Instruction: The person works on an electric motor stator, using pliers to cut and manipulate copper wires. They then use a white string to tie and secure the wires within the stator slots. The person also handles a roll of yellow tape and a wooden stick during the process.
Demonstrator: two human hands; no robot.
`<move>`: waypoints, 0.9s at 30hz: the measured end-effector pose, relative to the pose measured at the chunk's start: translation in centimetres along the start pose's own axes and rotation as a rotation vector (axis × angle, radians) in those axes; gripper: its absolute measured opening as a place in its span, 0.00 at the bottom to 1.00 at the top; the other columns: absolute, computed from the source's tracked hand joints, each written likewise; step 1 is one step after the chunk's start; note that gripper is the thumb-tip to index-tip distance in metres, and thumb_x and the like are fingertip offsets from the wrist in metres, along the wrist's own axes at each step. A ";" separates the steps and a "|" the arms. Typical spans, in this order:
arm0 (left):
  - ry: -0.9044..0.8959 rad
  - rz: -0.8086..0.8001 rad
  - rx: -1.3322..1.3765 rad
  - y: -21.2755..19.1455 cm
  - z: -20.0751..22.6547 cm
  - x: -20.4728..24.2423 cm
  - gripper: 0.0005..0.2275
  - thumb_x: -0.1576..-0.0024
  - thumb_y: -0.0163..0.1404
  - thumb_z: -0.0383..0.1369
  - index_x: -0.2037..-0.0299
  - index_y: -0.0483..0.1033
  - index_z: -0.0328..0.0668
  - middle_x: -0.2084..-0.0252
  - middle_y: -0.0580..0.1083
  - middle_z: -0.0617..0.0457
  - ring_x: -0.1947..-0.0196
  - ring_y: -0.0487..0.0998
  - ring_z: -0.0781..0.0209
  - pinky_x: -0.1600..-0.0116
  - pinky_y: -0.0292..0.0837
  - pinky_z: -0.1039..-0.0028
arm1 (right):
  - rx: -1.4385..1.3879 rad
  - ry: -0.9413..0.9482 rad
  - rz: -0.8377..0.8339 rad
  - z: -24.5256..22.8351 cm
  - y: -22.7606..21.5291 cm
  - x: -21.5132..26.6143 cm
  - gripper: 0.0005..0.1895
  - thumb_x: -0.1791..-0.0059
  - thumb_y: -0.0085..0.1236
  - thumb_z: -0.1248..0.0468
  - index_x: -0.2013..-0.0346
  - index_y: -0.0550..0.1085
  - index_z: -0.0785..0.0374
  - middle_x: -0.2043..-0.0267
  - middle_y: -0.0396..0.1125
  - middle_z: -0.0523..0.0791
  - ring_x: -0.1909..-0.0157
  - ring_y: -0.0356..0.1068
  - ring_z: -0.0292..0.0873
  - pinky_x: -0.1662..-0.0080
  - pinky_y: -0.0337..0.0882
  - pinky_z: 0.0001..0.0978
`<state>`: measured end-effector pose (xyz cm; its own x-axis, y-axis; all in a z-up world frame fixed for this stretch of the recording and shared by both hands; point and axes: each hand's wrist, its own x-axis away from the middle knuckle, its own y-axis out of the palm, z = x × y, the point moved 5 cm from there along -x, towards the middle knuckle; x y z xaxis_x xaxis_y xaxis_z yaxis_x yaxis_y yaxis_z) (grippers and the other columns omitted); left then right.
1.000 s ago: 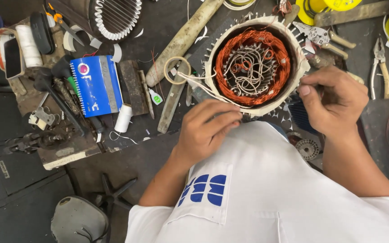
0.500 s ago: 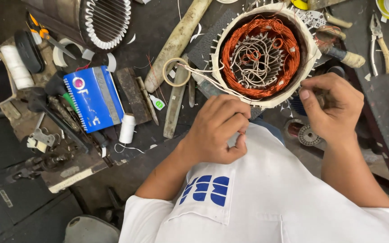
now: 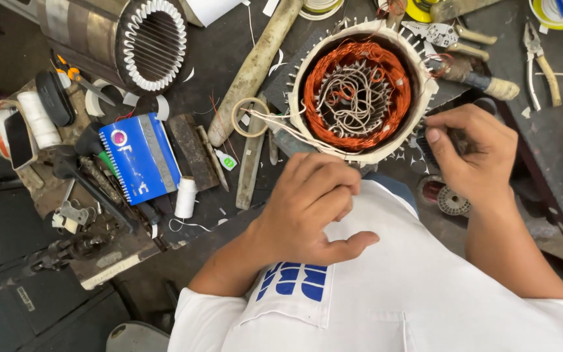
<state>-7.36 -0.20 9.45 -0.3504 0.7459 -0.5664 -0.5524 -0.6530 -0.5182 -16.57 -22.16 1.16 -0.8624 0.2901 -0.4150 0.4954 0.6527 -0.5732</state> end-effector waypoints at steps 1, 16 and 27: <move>0.008 0.017 -0.062 -0.2 0.2 -0.1 0.19 0.40 0.45 0.45 0.77 0.57 0.43 0.64 0.70 0.51 0.61 0.71 0.51 0.57 0.56 0.63 | -0.005 0.009 0.000 0.8 -0.4 -0.1 0.07 0.42 0.55 0.71 0.59 0.76 0.76 0.62 0.70 0.55 0.64 0.67 0.47 0.59 0.63 0.35; -0.069 0.962 -0.236 -6.5 6.5 7.5 0.06 0.38 0.43 0.41 0.63 0.61 0.56 0.68 0.62 0.66 0.64 0.64 0.72 0.52 0.60 0.76 | -0.168 -0.061 -0.121 4.9 -1.8 -4.4 0.08 0.40 0.56 0.72 0.58 0.76 0.79 0.61 0.71 0.58 0.61 0.69 0.49 0.58 0.65 0.35; -0.419 0.611 -0.258 -3.1 -0.6 6.2 0.16 0.39 0.45 0.40 0.75 0.65 0.38 0.72 0.70 0.46 0.70 0.73 0.53 0.61 0.70 0.65 | -0.293 -0.070 -0.147 5.6 -1.2 -5.6 0.09 0.39 0.56 0.72 0.57 0.75 0.80 0.59 0.71 0.59 0.59 0.71 0.49 0.59 0.67 0.33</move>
